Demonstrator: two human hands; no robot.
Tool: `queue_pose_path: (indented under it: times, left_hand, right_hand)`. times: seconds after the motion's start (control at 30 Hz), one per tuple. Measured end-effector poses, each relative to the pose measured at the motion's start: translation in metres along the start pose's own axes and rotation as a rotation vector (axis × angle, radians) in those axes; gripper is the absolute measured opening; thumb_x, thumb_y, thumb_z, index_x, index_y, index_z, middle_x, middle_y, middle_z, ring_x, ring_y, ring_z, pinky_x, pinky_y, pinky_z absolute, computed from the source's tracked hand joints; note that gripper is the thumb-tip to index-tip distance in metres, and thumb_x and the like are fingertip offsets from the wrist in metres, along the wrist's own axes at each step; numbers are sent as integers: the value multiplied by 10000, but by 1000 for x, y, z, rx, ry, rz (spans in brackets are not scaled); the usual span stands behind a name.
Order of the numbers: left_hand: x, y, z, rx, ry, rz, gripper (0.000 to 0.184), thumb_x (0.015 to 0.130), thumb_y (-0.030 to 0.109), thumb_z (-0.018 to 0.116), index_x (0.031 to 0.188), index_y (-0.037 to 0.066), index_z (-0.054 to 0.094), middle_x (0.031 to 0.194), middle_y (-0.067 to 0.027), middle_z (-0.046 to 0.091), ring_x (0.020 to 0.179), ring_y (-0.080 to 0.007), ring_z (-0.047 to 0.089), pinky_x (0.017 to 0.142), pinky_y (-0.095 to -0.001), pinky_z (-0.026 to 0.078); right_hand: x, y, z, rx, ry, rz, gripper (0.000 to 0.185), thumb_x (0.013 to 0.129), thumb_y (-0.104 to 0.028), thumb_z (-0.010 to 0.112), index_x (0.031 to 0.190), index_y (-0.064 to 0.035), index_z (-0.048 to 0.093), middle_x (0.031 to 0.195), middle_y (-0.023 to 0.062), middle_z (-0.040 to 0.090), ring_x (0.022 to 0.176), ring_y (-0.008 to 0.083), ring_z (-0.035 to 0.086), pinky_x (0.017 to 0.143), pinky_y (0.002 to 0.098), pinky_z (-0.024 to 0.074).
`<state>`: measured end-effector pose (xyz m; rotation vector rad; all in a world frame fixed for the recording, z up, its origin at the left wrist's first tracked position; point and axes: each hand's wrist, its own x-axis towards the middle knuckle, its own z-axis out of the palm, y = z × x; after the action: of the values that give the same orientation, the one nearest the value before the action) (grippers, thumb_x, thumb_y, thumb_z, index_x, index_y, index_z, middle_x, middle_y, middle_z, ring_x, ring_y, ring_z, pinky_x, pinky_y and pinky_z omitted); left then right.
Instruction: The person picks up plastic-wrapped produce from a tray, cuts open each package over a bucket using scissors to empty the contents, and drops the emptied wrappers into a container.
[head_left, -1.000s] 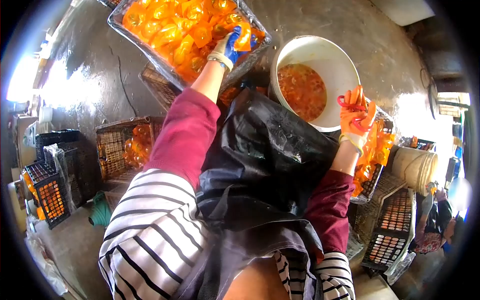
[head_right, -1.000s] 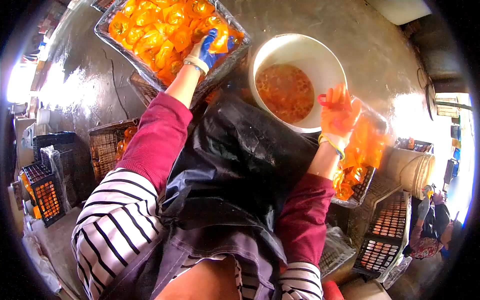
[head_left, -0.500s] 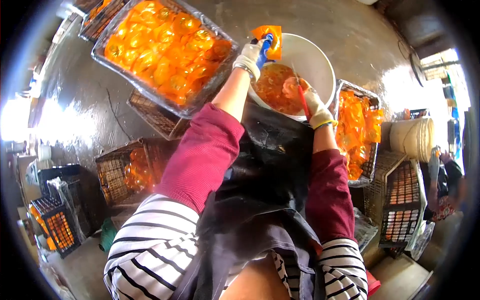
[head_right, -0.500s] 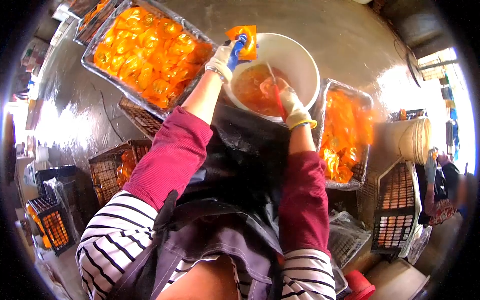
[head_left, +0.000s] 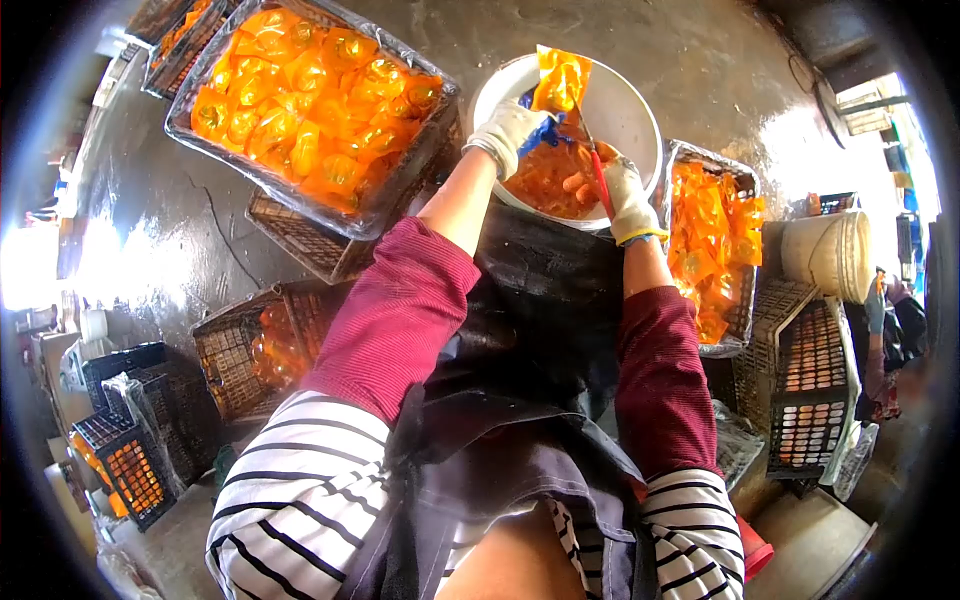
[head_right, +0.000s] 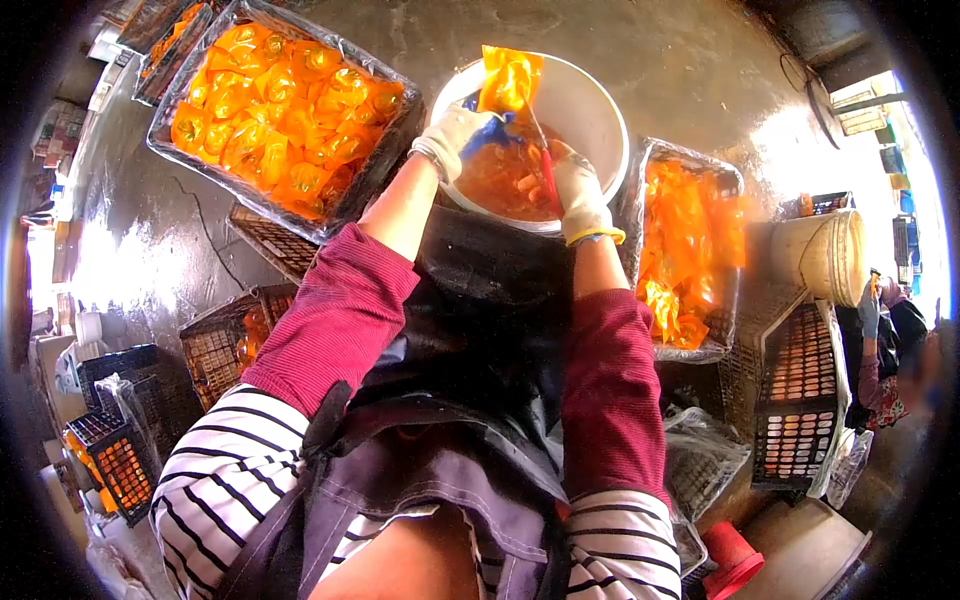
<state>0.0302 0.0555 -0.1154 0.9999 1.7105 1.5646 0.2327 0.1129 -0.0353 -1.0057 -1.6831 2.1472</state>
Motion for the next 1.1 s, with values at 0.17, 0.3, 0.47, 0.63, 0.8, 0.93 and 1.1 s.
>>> queue_pose_path:
  times: [0.17, 0.3, 0.47, 0.63, 0.8, 0.93, 1.1]
  left_hand:
    - [-17, 28, 3, 121, -34, -230, 252, 901, 138, 458, 1049, -31, 573, 894, -128, 652, 796, -188, 642, 660, -268, 525]
    - [-38, 102, 1, -576, 89, -533, 232, 888, 132, 437, 897, -38, 594, 746, -154, 656, 621, -232, 647, 536, -285, 508]
    - [-24, 81, 0, 172, -197, -368, 223, 857, 195, 559, 862, -1, 665, 779, -143, 673, 666, -200, 659, 596, -296, 514]
    - [-11, 74, -1, 882, -303, -356, 197, 779, 197, 653, 908, 53, 693, 944, -146, 663, 828, -240, 654, 711, -323, 512]
    - [-22, 90, 0, 1047, -267, -215, 291, 844, 183, 458, 956, 18, 670, 1021, -178, 632, 950, -294, 620, 833, -381, 476]
    - [-37, 118, 1, 894, -124, -321, 334, 848, 204, 421, 984, 20, 664, 1037, -177, 630, 987, -291, 608, 869, -385, 456]
    - [-30, 118, -6, 846, 205, -377, 330, 839, 190, 426, 1014, 24, 652, 1071, -196, 610, 999, -295, 602, 885, -361, 451]
  right_hand:
    - [23, 35, -6, -317, 88, -333, 289, 890, -191, 576, 1115, -14, 541, 844, 104, 629, 602, 159, 605, 502, 221, 475]
    - [-1, -4, 5, -291, 8, 3, 274, 884, -156, 579, 1125, -33, 539, 948, 91, 625, 706, 163, 613, 581, 221, 496]
    - [10, 21, 8, -824, 284, -750, 270, 873, -129, 586, 1126, -45, 541, 893, 95, 642, 611, 143, 598, 524, 215, 458]
    - [-15, -21, 22, -529, 118, 1, 279, 882, -164, 572, 1128, -37, 548, 915, 82, 647, 754, 167, 607, 608, 238, 478]
    - [-3, 2, 13, -852, 262, -419, 278, 896, -231, 553, 1106, -49, 571, 846, 108, 651, 811, 226, 614, 698, 320, 478]
    - [1, 3, 8, -959, 233, -351, 350, 875, -316, 578, 1092, -42, 579, 862, 121, 651, 812, 225, 616, 726, 327, 473]
    - [-8, -9, 13, -617, 86, -33, 340, 856, -272, 597, 1085, -20, 587, 863, 107, 645, 724, 169, 605, 651, 262, 484]
